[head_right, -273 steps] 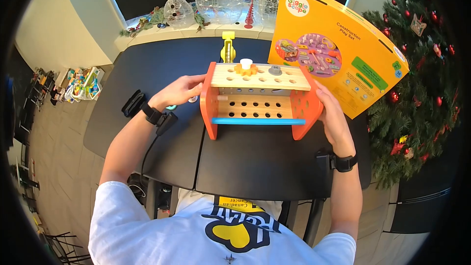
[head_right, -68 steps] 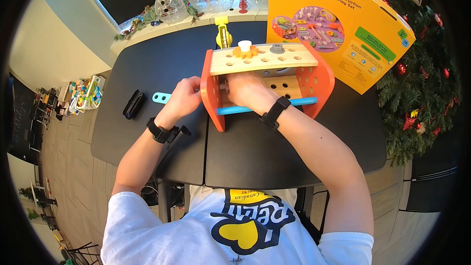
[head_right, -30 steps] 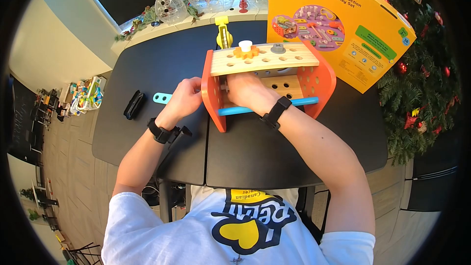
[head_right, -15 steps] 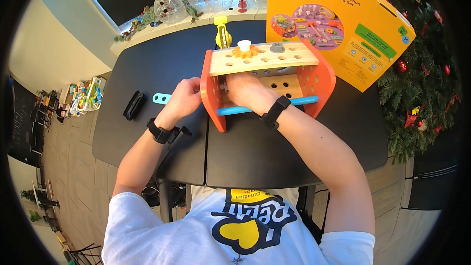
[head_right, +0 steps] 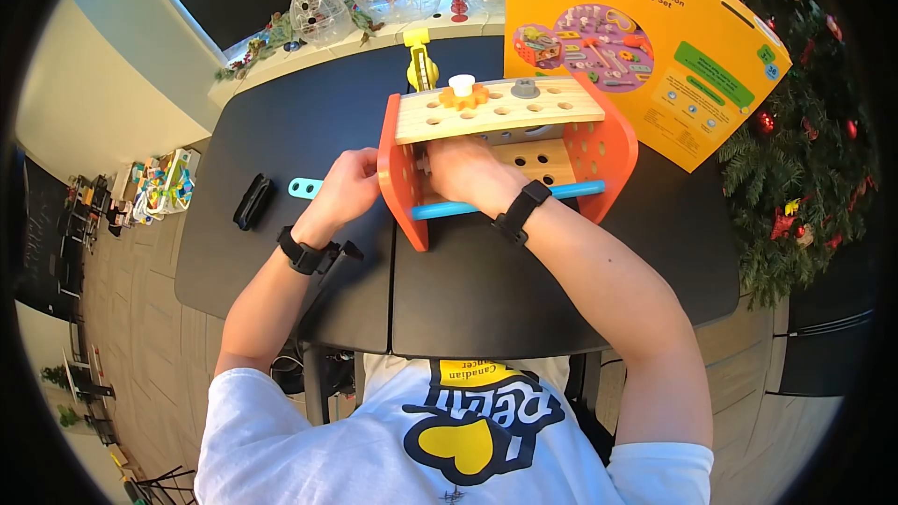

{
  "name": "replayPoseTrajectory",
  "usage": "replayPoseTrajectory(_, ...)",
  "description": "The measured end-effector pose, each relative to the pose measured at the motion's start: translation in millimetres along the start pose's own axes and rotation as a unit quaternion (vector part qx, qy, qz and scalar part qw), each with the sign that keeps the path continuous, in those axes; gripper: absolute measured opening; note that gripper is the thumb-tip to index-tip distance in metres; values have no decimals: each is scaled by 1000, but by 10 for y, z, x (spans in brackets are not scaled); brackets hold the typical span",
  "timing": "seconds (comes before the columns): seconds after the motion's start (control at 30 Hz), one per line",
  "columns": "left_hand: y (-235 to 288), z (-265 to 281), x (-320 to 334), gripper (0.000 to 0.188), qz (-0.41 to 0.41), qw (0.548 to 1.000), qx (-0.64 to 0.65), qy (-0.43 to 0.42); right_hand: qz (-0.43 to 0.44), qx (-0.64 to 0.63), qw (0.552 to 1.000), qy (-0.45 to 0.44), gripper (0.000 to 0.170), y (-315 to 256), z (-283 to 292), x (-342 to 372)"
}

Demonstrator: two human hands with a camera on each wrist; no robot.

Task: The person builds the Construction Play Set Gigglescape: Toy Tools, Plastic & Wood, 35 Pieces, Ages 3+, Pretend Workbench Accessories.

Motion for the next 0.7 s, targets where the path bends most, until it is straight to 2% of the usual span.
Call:
replayPoseTrajectory(0.13, -81, -12, -40, 32, 2, 1000, 15, -5, 40, 81, 996, 3, 27, -163, 97, 58)
replayPoseTrajectory(0.23, -31, 0, -10, 32, 11, 1000, 21, -5, 47, 63, 997, -19, 27, -19, 60, 32)
replayPoseTrajectory(0.3, -15, 1, -5, 32, 15, 1000, 22, -7, -7, -15, 1000, -19, 26, -19, 49, 17)
replayPoseTrajectory(0.37, -51, -2, -34, 32, 15, 1000, 24, -12, -18, -20, 1000, -10, 24, -7, 29, 11)
replayPoseTrajectory(0.53, -34, 10, -18, 32, 11, 1000, 21, -13, 50, 120, 991, 17, 22, -56, 31, 34)
replayPoseTrajectory(0.7, -55, -8, -47, 32, 12, 1000, 22, -17, 40, 130, 991, -15, 24, -166, 132, 84)
Point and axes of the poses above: each hand's wrist, its own x-axis away from the middle knuckle, its own z-axis out of the back of the hand, y = z × x, the point moved 2 cm from there along -x, towards the middle knuckle, and after that the axes turned 7 degrees about z, right-handed, at the moved point
